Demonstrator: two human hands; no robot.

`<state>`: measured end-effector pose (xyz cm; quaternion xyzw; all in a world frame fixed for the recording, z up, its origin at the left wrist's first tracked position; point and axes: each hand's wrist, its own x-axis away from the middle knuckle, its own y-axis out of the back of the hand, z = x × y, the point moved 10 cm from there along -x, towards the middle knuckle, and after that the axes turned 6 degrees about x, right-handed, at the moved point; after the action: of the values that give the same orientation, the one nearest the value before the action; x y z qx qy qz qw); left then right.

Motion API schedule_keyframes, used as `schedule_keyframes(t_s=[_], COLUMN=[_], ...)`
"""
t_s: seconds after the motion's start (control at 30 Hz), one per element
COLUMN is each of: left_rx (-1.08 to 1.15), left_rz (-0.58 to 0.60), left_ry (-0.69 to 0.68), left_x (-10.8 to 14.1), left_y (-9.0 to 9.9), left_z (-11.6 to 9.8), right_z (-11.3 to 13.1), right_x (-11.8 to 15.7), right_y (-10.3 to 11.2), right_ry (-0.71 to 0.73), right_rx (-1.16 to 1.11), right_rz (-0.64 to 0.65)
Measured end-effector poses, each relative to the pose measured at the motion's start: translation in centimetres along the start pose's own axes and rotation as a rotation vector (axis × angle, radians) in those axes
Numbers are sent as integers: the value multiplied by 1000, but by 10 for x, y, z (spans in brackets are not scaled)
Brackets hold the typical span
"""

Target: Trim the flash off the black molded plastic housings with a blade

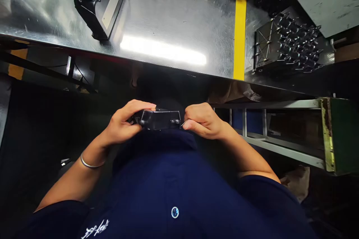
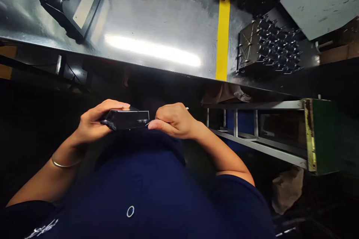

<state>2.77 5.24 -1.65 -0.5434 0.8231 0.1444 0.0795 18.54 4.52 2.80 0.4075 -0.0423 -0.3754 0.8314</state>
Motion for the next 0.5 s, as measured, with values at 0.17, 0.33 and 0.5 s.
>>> schedule_keyframes(t_s=[0.17, 0.33, 0.5], left_rx=[398, 528, 530], left_rz=[110, 158, 99], left_ry=[265, 300, 349], left_x=[2, 1, 3], left_y=[-11, -22, -22], left_z=[27, 33, 38], right_z=[20, 29, 24], right_x=[-15, -23, -19], right_y=[12, 6, 9], right_ry=[164, 242, 221], right_rx=[316, 441, 450], right_rz=[-134, -79, -124])
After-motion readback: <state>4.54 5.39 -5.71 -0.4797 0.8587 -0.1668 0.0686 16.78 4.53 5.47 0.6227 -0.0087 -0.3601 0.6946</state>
